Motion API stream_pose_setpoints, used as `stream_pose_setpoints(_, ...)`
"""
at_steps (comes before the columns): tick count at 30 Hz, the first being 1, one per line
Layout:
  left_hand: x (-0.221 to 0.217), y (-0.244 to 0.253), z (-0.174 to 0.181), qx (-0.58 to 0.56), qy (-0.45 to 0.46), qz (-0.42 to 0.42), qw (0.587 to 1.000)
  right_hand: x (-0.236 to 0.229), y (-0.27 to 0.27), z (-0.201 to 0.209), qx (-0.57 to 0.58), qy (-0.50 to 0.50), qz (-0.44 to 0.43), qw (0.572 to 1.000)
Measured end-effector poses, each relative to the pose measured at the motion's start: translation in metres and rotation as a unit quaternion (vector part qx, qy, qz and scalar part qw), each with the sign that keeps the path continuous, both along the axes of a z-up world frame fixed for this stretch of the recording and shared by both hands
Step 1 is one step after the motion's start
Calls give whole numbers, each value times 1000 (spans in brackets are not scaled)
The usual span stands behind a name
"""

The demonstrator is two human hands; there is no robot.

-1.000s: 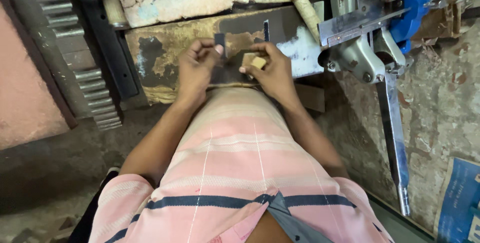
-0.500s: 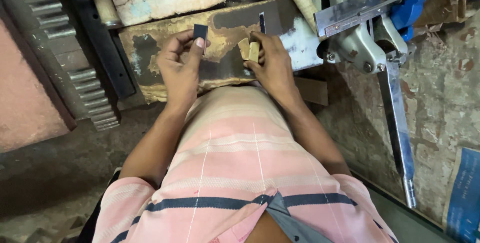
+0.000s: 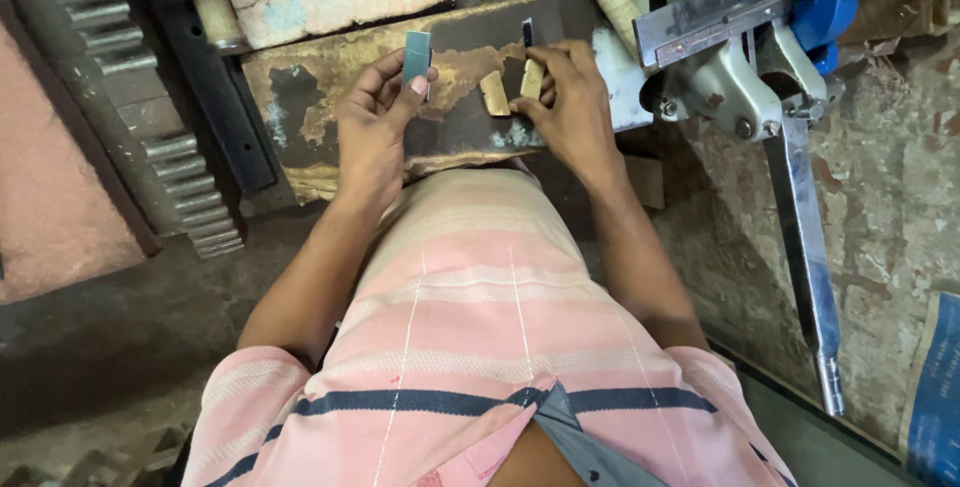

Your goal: The person repeatedly picks up small wooden blocks and dark rectangular pieces, aligns them, and uses a hammer to tap them together. The person occasionally uses a metal ruler to check alignment. The assembled pieces are placed on the workbench.

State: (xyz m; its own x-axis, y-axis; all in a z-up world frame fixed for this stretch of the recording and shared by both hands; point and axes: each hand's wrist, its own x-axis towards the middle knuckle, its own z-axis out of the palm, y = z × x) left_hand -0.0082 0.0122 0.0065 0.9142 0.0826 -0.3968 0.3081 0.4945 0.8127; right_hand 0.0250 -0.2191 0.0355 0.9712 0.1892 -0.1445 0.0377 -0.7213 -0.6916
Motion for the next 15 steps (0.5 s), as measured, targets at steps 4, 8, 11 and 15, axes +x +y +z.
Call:
stream_pose_setpoints(4, 12, -11, 7, 10, -4, -20, 1000, -1, -9, 13, -6, -40, 21, 999)
stream_pose_setpoints(8, 36, -33, 25, -82, 10, -52, 995, -28, -42, 44, 25, -143, -56, 988)
stream_pose_setpoints(11, 65, -64, 34, -21, -51, -88, 995, -69, -100, 67, -84, -282, -166, 941)
stream_pose_setpoints(15, 130, -117, 33, 209, -253, -125, 936, -125, -200, 88, -262, -339, -201, 881)
